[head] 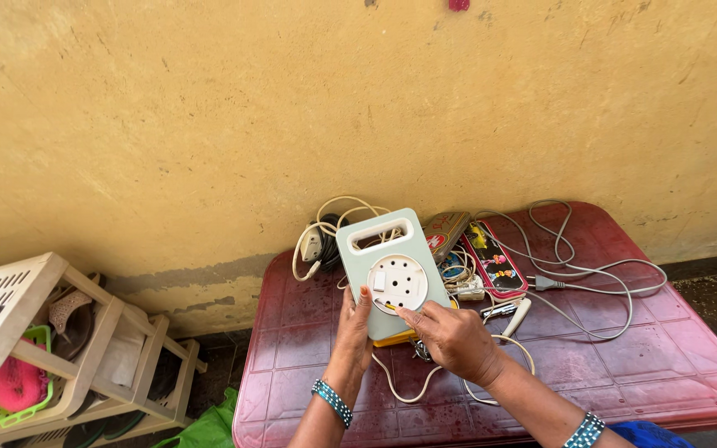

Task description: The person disassembles an extension box using a screwdriver, removing screws from the back and front and managing the internal and external wires.

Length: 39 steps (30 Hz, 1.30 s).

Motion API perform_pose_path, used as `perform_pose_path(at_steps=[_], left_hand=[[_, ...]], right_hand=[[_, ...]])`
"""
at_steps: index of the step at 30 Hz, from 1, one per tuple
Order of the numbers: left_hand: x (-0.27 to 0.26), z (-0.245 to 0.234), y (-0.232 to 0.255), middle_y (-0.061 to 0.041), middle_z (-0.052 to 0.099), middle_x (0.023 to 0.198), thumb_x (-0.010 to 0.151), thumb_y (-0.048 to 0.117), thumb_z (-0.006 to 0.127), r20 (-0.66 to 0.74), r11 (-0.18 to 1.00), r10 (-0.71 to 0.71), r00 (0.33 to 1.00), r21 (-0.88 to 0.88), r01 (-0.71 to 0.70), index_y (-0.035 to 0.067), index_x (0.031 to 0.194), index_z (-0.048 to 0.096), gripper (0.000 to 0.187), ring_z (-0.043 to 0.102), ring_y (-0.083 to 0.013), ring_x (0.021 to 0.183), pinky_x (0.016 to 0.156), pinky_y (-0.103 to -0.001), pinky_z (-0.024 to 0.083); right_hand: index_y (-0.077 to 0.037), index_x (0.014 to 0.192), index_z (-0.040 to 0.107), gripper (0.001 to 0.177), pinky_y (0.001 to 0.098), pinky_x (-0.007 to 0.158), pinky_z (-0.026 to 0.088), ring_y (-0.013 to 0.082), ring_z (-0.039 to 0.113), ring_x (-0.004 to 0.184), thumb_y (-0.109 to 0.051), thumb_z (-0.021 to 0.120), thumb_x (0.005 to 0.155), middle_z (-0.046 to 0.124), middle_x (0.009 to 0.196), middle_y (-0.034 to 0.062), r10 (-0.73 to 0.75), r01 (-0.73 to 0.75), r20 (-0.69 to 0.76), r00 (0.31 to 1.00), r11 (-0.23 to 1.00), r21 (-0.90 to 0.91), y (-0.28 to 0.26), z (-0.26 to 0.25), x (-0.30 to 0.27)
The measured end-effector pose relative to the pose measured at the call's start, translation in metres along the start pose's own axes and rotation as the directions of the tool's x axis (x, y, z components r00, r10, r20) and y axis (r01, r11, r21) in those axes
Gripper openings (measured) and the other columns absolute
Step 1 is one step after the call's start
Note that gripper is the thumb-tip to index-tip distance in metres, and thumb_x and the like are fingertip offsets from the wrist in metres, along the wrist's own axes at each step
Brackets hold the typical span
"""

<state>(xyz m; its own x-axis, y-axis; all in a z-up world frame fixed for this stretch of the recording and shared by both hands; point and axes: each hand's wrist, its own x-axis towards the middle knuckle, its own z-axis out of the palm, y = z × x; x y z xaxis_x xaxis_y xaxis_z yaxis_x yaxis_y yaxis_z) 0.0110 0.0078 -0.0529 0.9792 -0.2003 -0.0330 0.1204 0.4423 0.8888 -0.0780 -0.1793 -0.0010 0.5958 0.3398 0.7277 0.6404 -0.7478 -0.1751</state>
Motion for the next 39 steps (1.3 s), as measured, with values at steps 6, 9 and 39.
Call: perform_pose_path(at_steps=[6, 9, 39], left_hand=[[0.002, 0.002, -0.007, -0.018, 0.058, 0.139, 0.075, 0.055, 0.076, -0.019, 0.997, 0.041, 0.999, 0.065, -0.040, 0.012, 0.149, 0.035, 0.095, 0.060, -0.0276, 0.128, 0.102, -0.043, 0.056], [0.003, 0.006, -0.008, -0.018, 0.060, 0.138, 0.076, 0.054, 0.079, -0.016, 0.995, 0.076, 0.997, 0.062, -0.075, 0.009, 0.148, 0.037, 0.094, 0.060, -0.0274, 0.127, 0.102, -0.042, 0.055], [0.032, -0.006, 0.050, -0.014, 0.063, 0.130, 0.082, 0.054, 0.076, 0.021, 0.959, 0.269, 0.963, 0.089, -0.270, 0.001, 0.138, 0.053, 0.080, 0.061, -0.0202, 0.120, 0.101, -0.034, 0.051]], right_hand=[[-0.013, 0.126, 0.070, 0.049, 0.0357, 0.054, 0.056, 0.0224, 0.067, 0.062, -0.005, 0.071, 0.078, 0.063, 0.079, 0.0055, 0.065, -0.067, -0.075, 0.995, 0.997, -0.027, -0.009, 0.002, 0.001], [-0.013, 0.125, 0.071, 0.043, 0.0360, 0.052, 0.055, 0.0226, 0.066, 0.061, -0.007, 0.072, 0.082, 0.062, 0.076, 0.0053, 0.139, -0.138, -0.081, 0.987, 0.990, 0.015, -0.013, 0.002, 0.001], [-0.020, 0.129, 0.069, 0.046, 0.0354, 0.052, 0.055, 0.0204, 0.067, 0.061, -0.010, 0.068, 0.084, 0.063, 0.089, 0.0019, 0.176, -0.201, -0.152, 0.973, 0.964, -0.171, 0.023, -0.028, 0.022]])
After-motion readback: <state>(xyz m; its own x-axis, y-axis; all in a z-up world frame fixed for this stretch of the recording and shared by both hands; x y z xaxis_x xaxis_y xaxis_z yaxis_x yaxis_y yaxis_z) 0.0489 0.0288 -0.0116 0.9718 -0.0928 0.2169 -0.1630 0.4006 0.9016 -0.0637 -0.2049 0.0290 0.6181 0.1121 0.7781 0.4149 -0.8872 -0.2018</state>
